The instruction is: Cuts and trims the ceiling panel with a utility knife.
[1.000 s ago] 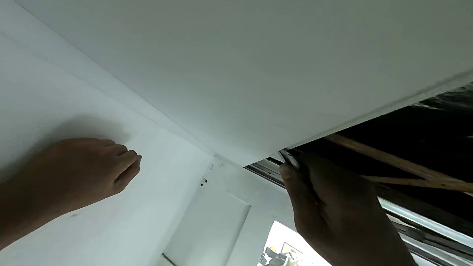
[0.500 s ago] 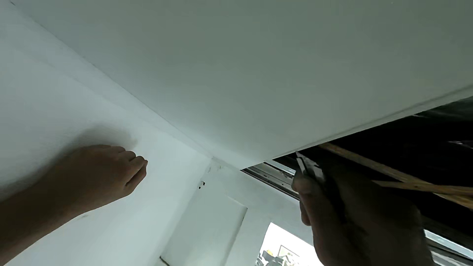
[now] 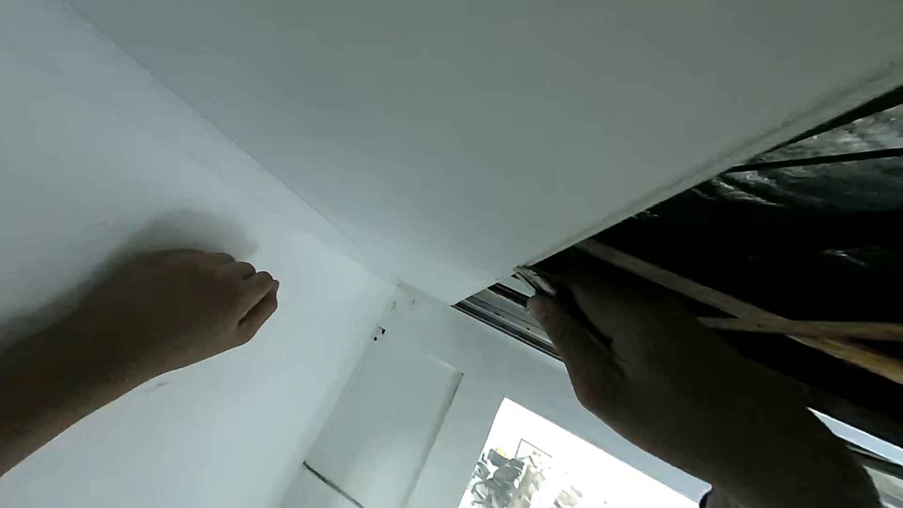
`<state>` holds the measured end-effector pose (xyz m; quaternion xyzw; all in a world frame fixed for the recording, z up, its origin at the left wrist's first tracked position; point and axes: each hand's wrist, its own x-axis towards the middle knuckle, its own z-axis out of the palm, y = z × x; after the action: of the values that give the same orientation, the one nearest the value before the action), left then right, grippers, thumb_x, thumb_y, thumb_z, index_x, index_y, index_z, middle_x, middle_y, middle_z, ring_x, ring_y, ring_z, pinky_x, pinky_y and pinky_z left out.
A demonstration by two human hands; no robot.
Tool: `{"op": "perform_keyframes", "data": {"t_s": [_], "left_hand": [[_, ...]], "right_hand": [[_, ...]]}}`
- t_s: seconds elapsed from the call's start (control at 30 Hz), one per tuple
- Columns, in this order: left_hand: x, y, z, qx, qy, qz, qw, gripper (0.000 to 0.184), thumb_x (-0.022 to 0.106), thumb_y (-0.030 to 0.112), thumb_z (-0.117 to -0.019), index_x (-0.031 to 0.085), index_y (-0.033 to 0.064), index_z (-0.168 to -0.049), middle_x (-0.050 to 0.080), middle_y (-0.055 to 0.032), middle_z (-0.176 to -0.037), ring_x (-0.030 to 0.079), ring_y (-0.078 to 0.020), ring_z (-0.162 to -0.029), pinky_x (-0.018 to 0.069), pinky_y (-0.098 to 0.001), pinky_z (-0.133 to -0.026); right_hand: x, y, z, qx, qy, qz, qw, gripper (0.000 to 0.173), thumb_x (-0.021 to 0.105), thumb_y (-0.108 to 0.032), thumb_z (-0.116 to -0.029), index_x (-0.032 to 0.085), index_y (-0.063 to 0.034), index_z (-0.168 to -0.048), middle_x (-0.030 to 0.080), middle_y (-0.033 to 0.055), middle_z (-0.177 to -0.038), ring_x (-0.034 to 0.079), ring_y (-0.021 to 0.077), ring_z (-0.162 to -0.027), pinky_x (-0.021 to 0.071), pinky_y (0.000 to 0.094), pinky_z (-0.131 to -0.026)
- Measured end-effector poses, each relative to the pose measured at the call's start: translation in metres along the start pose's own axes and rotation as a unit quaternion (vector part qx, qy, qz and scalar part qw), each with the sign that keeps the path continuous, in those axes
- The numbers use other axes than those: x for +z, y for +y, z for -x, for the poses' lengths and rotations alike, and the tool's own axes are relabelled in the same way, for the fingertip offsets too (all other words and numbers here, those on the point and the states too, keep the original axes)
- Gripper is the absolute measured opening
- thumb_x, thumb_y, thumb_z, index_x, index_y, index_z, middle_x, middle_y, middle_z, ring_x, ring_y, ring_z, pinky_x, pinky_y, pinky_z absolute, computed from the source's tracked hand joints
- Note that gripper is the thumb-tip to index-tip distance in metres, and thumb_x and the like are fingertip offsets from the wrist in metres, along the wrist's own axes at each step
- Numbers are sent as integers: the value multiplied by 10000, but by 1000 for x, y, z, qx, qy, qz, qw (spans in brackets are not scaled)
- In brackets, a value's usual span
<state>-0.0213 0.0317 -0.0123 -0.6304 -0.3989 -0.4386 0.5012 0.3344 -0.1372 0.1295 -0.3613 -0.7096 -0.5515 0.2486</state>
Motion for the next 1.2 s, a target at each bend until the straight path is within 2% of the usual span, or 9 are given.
{"op": "perform_keyframes", "data": {"t_s": [0.1,0.17,0.3,0.4,0.7,0.9,1.03,1.1,1.2], "left_hand": [[4,-3,1,-5,5,-8,1000,453,387,360,-993,680,115,-749,573,-37,-621,637,-248,-596,480,-423,-482],[7,-3,2,-1,16,-3,1000,454,384,355,-998,665,109,-739,552,-39,-608,616,-250,-569,459,-417,-458],[11,-5,4,-1,27,2,1000,447,383,357,-998,634,114,-719,545,-41,-607,603,-250,-553,445,-419,-442],[11,-5,4,-4,30,4,1000,444,385,361,-993,631,122,-711,539,-32,-601,603,-243,-551,440,-416,-432],[-4,3,-1,-4,13,-15,1000,460,373,327,-998,688,83,-767,579,-61,-624,642,-266,-600,472,-427,-481],[-6,4,-3,2,12,-6,1000,441,396,320,-983,683,77,-752,576,-62,-617,635,-264,-579,464,-420,-463],[-10,4,-3,1,2,-5,1000,428,405,312,-980,691,80,-763,585,-60,-626,645,-265,-602,483,-426,-496],[-10,5,-4,0,5,-3,1000,427,406,307,-982,677,79,-743,578,-59,-616,642,-267,-596,479,-425,-489],[-10,5,-3,-4,8,-6,1000,437,402,316,-988,686,80,-755,582,-61,-622,639,-266,-590,473,-424,-476]], "right_hand": [[-13,10,20,14,-84,83,993,366,465,-474,-997,654,-216,-818,536,-23,-597,558,178,-500,411,409,-396],[-19,10,25,18,-71,83,994,384,455,-488,-993,624,-223,-772,490,-42,-566,510,154,-469,368,382,-382],[4,0,9,18,140,-101,985,290,636,-424,-962,713,-147,-993,595,-86,-762,498,-22,-596,427,183,-505],[37,-3,-4,15,215,-208,954,379,795,-365,-873,695,-107,-1131,651,-52,-932,534,-40,-670,474,139,-569],[62,-6,-13,-22,291,-211,933,177,764,-166,-905,748,-57,-1043,723,-38,-909,633,-70,-767,533,96,-673],[69,-11,-10,-25,365,-205,908,132,746,-125,-864,725,-27,-950,686,-5,-890,632,-35,-779,537,112,-682],[70,-11,-9,-13,345,-231,910,206,776,-161,-882,704,-43,-1034,707,-42,-891,642,-48,-750,555,127,-658],[72,-12,-12,-17,336,-227,914,233,797,-163,-868,727,-35,-1049,688,-29,-876,583,-54,-678,507,108,-596],[73,-12,-13,-18,336,-200,920,191,798,-148,-883,751,-33,-1029,724,-3,-924,630,-51,-744,531,103,-662]]}}
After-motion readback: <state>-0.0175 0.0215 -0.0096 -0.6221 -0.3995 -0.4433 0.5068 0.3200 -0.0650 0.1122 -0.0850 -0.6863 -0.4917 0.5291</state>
